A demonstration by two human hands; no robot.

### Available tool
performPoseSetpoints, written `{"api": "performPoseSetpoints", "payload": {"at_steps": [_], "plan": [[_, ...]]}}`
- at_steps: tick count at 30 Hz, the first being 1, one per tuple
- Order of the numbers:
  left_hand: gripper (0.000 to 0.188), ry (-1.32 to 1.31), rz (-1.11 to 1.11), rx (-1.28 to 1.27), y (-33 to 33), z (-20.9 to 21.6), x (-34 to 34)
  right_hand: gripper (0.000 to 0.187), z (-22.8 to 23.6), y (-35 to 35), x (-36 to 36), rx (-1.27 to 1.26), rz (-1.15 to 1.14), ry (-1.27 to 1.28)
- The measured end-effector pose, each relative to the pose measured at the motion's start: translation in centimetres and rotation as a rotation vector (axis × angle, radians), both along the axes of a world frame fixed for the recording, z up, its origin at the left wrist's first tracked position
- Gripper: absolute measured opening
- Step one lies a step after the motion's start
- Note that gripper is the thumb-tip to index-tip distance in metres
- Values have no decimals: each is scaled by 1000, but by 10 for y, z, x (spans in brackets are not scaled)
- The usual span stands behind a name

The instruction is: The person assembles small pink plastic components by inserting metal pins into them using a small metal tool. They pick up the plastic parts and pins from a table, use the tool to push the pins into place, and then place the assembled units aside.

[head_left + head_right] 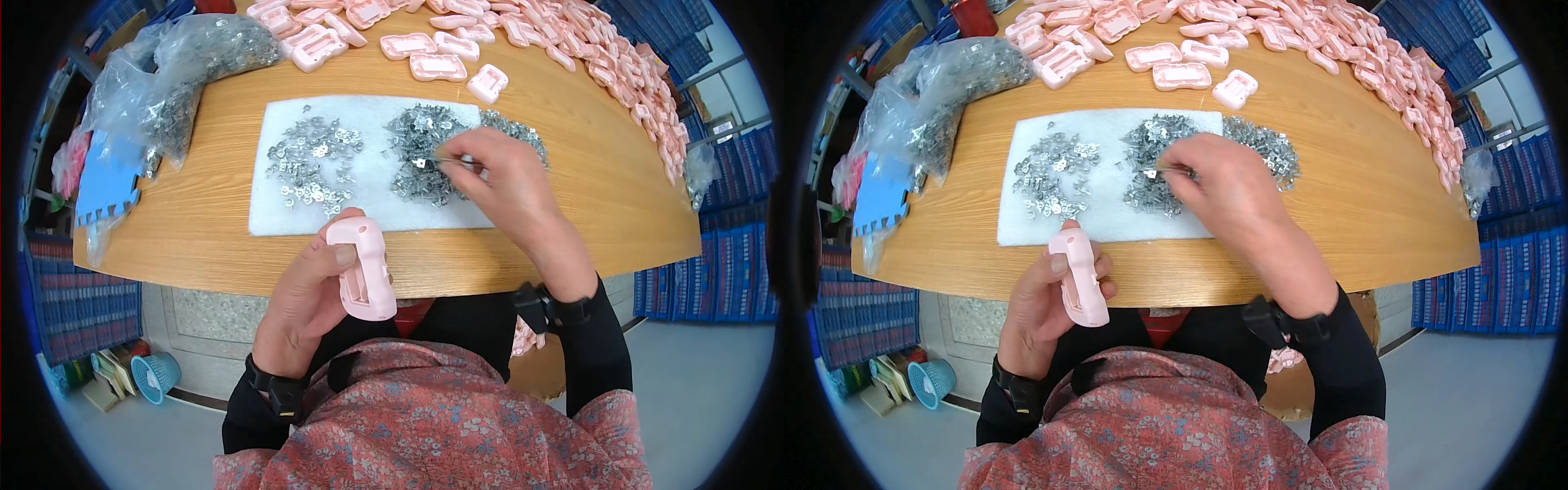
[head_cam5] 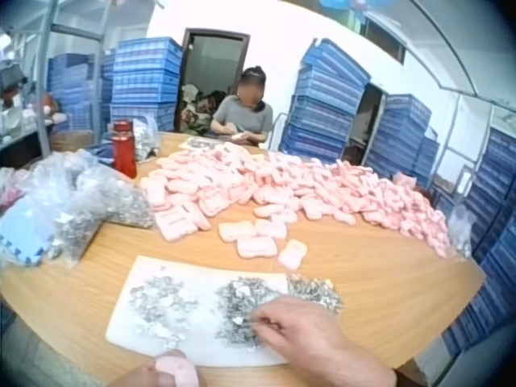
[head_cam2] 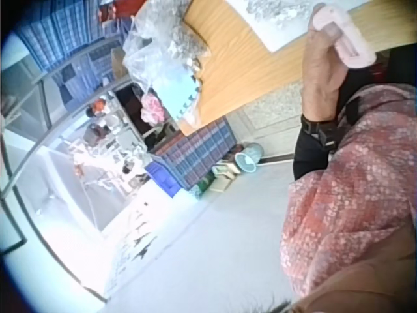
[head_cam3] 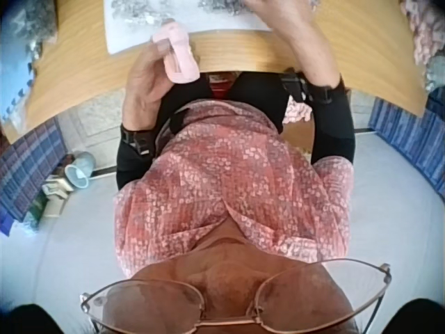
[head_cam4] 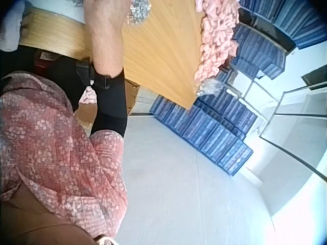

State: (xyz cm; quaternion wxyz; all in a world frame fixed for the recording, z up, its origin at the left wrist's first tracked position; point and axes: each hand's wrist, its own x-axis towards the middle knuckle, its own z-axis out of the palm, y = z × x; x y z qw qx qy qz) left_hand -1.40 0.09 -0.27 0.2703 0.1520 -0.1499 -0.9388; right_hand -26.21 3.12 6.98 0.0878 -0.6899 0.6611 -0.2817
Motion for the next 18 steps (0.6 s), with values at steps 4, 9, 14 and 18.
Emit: {"api": "performPoseSetpoints", "payload": {"at_steps": [4,9,14,18], "plan": [[45,57,22,44,-3,4,7,11,-11,-43,16,-3,111,282],[45,50,-24,-14,-10,11,14,12,-22,-67,20,38,194,378],[42,-73,23,-86,-14,9,9,12,-8,-58,23,46,189,141],[51,67,1,27,-19,18,4,16,14,-32,27,196,138,-100]]}}
